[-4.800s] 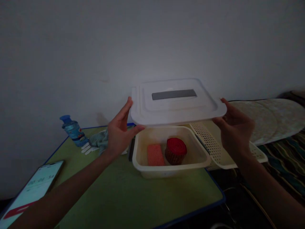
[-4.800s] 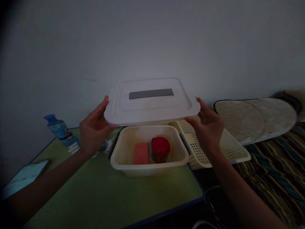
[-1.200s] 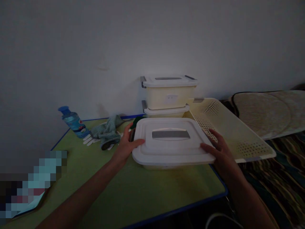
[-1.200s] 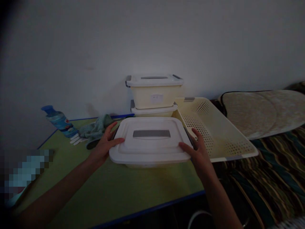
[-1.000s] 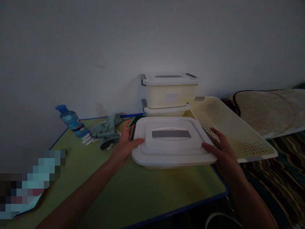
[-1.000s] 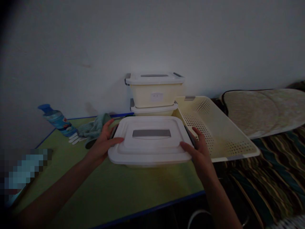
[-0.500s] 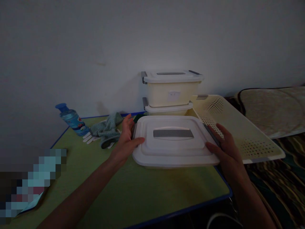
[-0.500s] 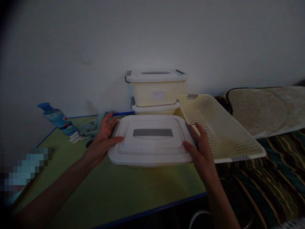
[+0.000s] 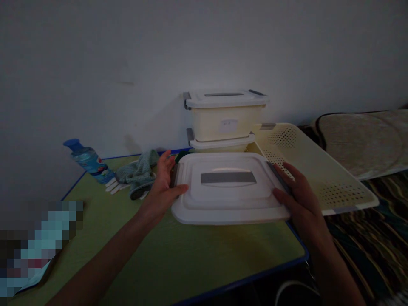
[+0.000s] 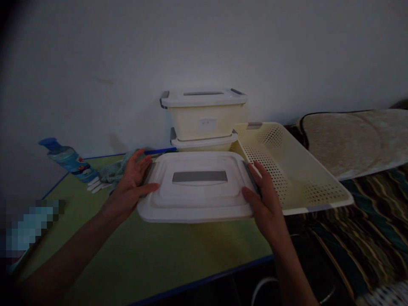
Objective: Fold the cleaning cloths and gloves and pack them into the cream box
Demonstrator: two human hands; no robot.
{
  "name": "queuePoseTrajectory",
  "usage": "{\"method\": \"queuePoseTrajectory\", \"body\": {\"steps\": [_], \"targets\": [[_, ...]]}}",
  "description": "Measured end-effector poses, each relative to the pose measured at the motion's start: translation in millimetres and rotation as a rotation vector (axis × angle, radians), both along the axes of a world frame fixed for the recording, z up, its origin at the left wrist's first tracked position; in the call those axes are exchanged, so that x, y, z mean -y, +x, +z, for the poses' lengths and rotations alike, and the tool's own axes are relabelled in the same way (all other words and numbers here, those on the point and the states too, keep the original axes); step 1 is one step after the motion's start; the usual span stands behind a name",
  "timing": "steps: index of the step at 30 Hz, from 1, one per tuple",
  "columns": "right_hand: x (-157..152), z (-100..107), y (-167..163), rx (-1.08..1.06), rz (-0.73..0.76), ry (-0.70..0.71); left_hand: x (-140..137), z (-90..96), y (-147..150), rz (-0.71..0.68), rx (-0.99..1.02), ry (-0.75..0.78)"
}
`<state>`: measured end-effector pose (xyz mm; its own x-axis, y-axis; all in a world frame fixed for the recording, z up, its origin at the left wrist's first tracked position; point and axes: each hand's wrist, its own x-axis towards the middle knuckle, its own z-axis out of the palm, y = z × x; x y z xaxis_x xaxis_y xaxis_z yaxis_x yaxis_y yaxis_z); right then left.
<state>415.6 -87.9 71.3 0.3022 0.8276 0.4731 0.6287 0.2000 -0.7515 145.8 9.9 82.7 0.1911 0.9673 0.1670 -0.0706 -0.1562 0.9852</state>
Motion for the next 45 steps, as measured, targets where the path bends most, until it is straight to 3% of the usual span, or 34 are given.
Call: {"method": "queuePoseTrajectory", "body": {"steps": [7,14,24,39,42,45], "targets": [[-0.9,2.0,-1.4,-0.012,0.026,0.011,-1.4,-1.1,2.0,0.029,0.004,0.148],[-1.5,3.5,-6.4,-0.144,0.042,-0.019,-3.4,-6.8,-0.6,-0.029,0.012,0.18],[-2.6,2.4,-9.9,-0.26,0.045,0.0,4.3,-11.1,6.3,0.039,0.107,0.251],[-6.0,0.0,-9.6,-0.239,0.055,0.032,6.6,-13.0,6.7,0.019,0.124,0.226],[-6.4,-3.7,-13.2,-0.325,-0.008,0.058,9.1,-16.9,8.5,0.092,0.161,0.169],[-7.2,-6.5,-15.9,-0.491,-0.04,0.023,12.0,-19.5,10.9,0.142,0.182,0.006]]}}
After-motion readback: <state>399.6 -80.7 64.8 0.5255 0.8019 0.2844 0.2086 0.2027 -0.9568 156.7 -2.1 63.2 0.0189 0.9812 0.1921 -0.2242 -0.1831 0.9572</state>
